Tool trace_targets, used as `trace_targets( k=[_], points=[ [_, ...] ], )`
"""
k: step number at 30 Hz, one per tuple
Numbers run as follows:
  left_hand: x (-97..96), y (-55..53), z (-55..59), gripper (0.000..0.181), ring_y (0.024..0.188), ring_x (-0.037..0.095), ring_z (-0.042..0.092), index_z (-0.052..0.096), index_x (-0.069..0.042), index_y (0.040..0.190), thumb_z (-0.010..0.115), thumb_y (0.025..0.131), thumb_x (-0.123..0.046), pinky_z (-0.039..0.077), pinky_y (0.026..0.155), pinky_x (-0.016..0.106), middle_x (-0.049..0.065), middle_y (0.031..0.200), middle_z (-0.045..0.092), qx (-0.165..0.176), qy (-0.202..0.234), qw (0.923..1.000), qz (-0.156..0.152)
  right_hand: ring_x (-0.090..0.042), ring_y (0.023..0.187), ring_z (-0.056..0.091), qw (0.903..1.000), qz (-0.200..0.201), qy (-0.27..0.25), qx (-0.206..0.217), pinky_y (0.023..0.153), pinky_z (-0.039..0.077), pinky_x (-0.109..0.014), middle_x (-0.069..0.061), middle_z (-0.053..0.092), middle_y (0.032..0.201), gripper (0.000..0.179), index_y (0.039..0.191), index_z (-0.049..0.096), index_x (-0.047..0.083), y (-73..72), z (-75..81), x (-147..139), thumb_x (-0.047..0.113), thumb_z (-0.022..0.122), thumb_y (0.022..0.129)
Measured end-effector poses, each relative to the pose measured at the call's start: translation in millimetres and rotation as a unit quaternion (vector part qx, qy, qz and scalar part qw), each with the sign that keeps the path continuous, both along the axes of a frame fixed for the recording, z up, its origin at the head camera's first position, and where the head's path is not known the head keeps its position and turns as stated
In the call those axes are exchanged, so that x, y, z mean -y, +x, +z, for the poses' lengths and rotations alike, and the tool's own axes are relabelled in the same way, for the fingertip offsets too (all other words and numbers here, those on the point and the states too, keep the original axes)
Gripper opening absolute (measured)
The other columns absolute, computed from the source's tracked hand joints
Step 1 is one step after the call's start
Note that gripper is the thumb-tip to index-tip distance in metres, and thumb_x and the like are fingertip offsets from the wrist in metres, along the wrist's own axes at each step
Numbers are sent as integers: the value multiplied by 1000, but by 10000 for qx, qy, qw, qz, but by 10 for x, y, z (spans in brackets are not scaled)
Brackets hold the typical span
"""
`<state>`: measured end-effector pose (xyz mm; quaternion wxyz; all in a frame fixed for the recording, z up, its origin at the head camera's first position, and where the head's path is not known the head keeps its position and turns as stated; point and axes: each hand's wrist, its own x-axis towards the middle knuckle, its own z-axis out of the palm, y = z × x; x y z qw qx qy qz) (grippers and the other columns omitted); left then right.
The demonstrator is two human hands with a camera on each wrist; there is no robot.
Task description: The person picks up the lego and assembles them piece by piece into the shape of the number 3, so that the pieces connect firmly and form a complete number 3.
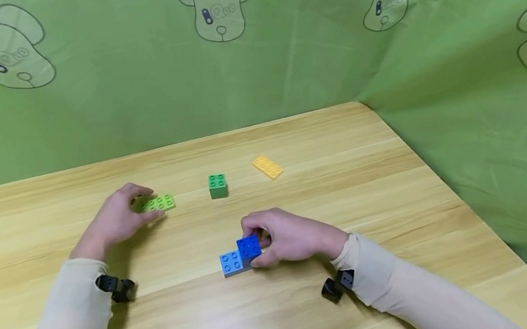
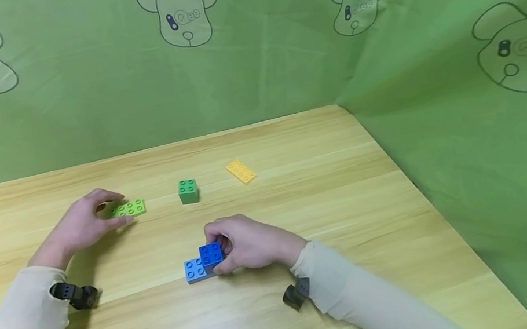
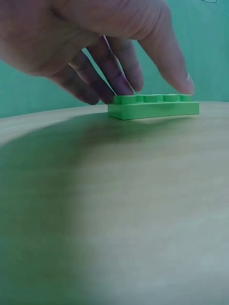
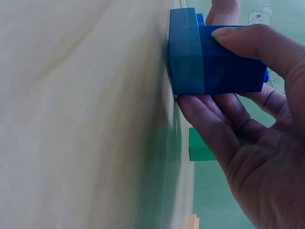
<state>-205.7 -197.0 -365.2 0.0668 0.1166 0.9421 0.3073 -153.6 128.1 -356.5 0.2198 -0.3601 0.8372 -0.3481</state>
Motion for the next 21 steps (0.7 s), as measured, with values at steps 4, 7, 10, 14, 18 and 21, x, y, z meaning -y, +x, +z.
trace_targets(
  k=[4, 7, 10, 14, 18, 21],
  points=[
    [-17, 9, -9, 56, 101, 34, 47, 52, 2, 119, 73, 75, -25, 35, 90, 50, 17, 114, 49, -42, -1, 10000, -27, -17, 71, 49, 10000, -8, -17, 27, 52, 39, -22, 4, 53, 81, 28, 83, 51, 19, 4, -3, 12, 23, 76, 71],
    [-24, 10, -16, 51, 94, 32, 48, 53, 5, 116, 72, 75, -18, 38, 86, 48, 16, 108, 49, -70, -52, 9999, -76, -17, 71, 49, 10000, -10, 13, 0, 53, 39, -22, 4, 52, 81, 28, 84, 51, 20, 4, 0, 17, 23, 76, 71],
    [-19, 2, -26, 46, 92, 31, 48, 55, 5, 114, 71, 76, -14, 40, 85, 47, 16, 105, 49, -113, -122, 9998, -86, -17, 71, 49, 10000, -8, 47, -14, 53, 39, -22, 4, 52, 80, 29, 84, 51, 19, 4, 7, 22, 23, 76, 71],
    [-16, -9, -34, 41, 91, 30, 49, 57, 5, 112, 70, 77, -12, 40, 84, 47, 15, 103, 50, -158, -198, 9996, -92, -17, 72, 49, 10000, -23, 74, 46, 54, 39, -22, 4, 52, 81, 28, 84, 51, 19, 6, 16, 24, 23, 76, 71],
    [-22, -11, -23, 41, 92, 32, 50, 57, 5, 111, 70, 77, -15, 40, 85, 48, 18, 104, 52, -144, -241, 9996, -99, -17, 74, 50, 9999, -48, 72, 64, 55, 41, -22, 4, 53, 82, 28, 84, 51, 19, 4, 15, 22, 23, 76, 72],
    [-18, -4, -7, 42, 94, 33, 50, 57, 5, 111, 70, 78, -17, 39, 86, 49, 20, 106, 53, -63, -245, 9997, -65, -17, 75, 51, 10000, -40, 23, 88, 56, 42, -23, 4, 54, 82, 28, 84, 51, 19, 0, -2, 25, 23, 76, 72]
  ],
)
